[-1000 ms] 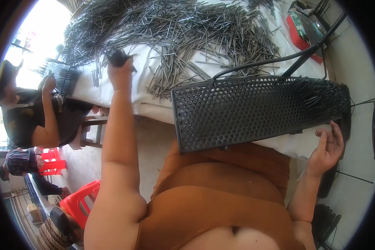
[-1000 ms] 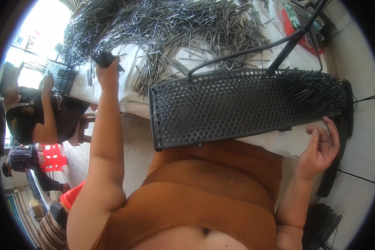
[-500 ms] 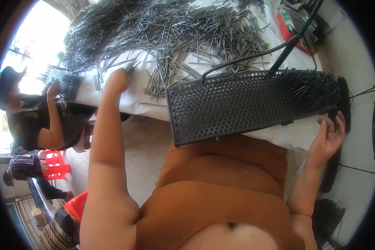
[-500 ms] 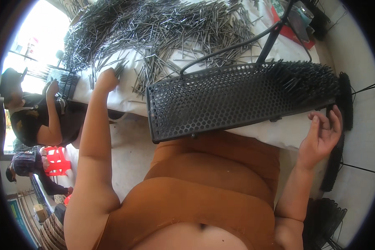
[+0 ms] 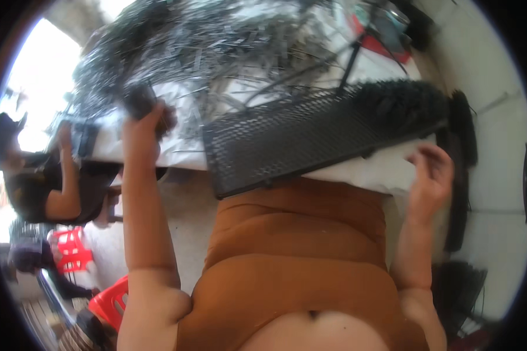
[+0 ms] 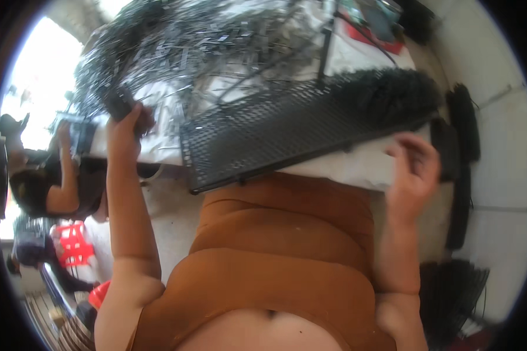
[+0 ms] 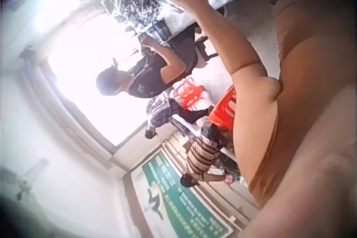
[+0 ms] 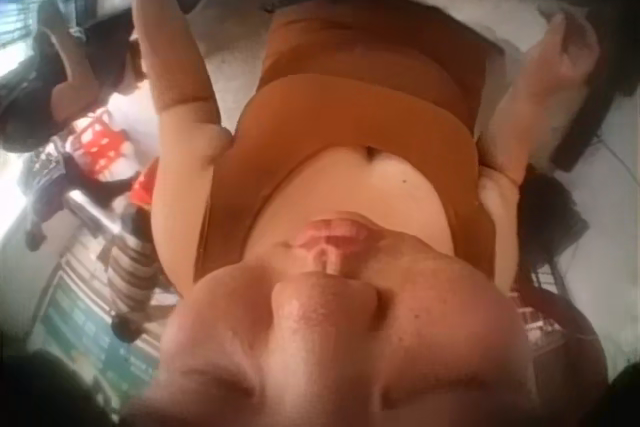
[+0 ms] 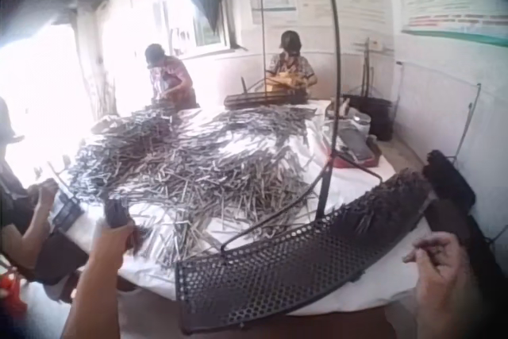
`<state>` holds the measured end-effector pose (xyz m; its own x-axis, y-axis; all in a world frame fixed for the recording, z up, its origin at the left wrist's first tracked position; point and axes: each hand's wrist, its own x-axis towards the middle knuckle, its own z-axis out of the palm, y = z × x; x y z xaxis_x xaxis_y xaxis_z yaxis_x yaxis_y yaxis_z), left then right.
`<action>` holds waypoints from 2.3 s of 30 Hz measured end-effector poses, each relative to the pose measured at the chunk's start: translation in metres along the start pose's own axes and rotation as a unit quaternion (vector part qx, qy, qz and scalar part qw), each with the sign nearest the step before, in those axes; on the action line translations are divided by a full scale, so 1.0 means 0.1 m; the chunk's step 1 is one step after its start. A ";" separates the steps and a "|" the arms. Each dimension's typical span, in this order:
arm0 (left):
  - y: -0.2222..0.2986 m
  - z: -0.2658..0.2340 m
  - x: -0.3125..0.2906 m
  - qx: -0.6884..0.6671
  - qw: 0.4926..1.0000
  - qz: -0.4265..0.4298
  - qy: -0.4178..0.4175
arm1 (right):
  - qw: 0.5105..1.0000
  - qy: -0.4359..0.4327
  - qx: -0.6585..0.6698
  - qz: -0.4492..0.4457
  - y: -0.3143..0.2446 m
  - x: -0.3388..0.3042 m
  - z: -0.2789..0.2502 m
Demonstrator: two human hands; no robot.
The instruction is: The person inserts metal spikes into the holes of a rack by hand, repeatedly picks up bundles of metal spikes from the table, and continues inserting the spikes into the rack.
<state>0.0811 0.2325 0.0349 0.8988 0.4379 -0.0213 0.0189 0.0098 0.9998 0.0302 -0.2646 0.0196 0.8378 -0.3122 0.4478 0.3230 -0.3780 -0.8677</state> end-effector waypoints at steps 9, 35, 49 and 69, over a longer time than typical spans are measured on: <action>-0.38 1.36 -2.00 0.020 0.835 -0.118 -0.536 | 0.874 -0.423 0.206 -0.126 -0.53 -0.58 1.02; -0.38 1.43 -2.10 -0.050 0.902 -0.322 -0.283 | 0.952 -0.144 0.226 0.145 -0.22 -0.12 0.40; -0.34 1.50 -1.89 -0.043 0.916 -0.327 -0.230 | 0.970 -0.022 -0.136 -0.200 0.41 0.68 0.32; -0.42 1.24 -2.12 -0.158 0.833 -0.417 -0.328 | 0.705 -0.420 0.326 0.469 -0.38 -0.76 0.82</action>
<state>-0.0554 0.0278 -0.0020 0.6784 -0.4247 -0.5995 0.7335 0.3455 0.5853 -0.0098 -0.1550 0.0012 0.6936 0.5724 -0.4374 -0.6430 0.2182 -0.7341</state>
